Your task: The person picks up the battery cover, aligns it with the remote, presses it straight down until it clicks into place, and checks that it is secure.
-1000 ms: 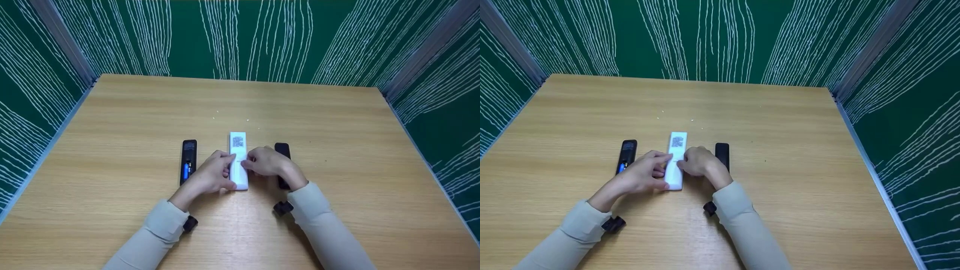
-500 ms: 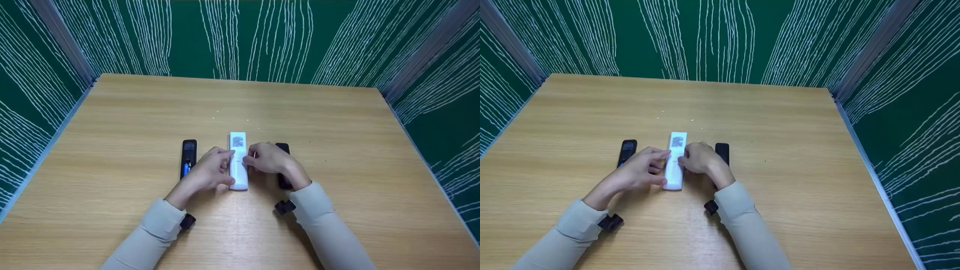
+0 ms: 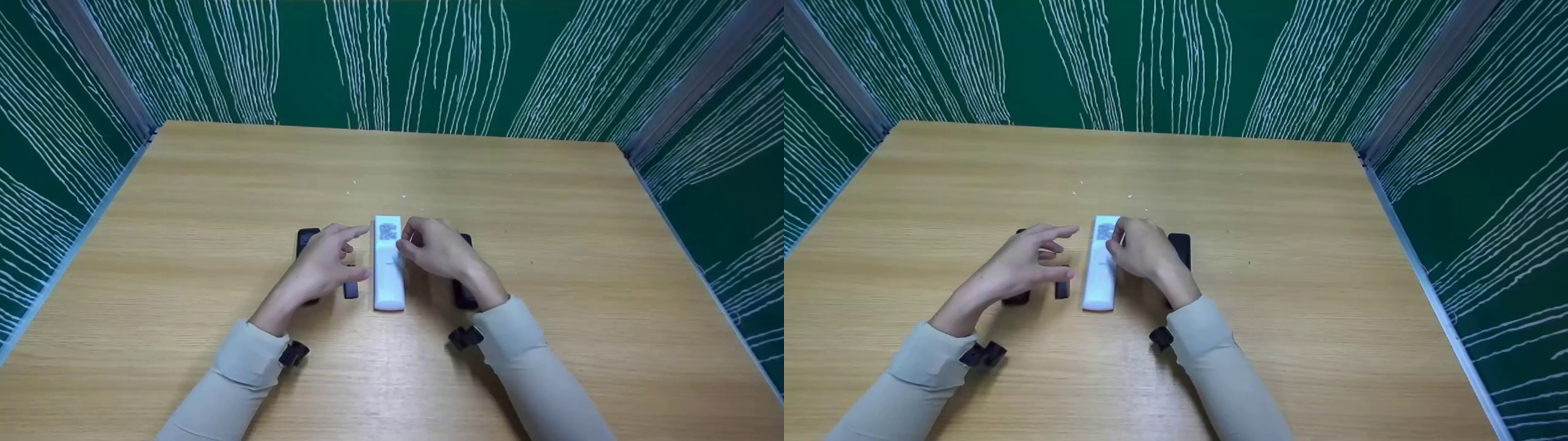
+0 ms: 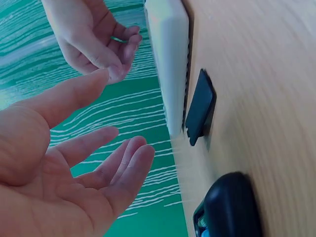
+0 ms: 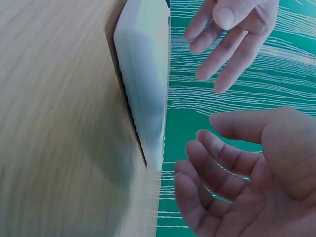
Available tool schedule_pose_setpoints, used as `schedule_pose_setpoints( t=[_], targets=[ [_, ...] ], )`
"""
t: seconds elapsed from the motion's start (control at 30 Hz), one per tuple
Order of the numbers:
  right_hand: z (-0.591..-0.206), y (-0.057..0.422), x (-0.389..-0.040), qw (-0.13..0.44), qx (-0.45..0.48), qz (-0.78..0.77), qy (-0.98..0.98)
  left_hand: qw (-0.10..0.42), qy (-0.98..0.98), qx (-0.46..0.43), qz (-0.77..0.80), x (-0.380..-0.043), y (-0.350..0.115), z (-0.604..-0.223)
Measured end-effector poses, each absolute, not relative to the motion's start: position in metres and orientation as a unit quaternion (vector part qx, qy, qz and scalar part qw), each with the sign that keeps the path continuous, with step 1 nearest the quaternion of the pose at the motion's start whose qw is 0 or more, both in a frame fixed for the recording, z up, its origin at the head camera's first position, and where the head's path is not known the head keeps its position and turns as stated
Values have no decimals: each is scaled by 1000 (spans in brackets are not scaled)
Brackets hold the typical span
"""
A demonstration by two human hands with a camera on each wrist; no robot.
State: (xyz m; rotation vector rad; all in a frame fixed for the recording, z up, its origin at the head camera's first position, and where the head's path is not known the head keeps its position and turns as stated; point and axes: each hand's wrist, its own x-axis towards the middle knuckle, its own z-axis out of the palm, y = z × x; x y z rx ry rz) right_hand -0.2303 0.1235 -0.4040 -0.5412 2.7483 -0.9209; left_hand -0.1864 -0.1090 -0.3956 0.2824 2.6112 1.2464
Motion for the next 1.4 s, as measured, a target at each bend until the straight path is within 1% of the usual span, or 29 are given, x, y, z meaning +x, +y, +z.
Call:
schedule_pose_setpoints(
  t=[0.27,0.37,0.6,0.73,1.0,1.4],
  targets=[
    [-405,122,-231,45,-200,-337,919,92,884,99,447,-188,-119,-391],
    [-405,122,-232,36,-207,-341,916,81,882,106,452,-188,-124,-390],
    [-401,121,-230,27,-198,-343,918,68,882,111,454,-186,-132,-391],
    [-400,118,-229,19,-201,-345,917,61,887,97,447,-182,-144,-394],
    [-403,112,-224,23,-214,-349,912,33,889,75,450,-176,-165,-397],
    [-395,91,-225,16,-261,-307,915,10,883,57,466,-171,-190,-407]
  ],
)
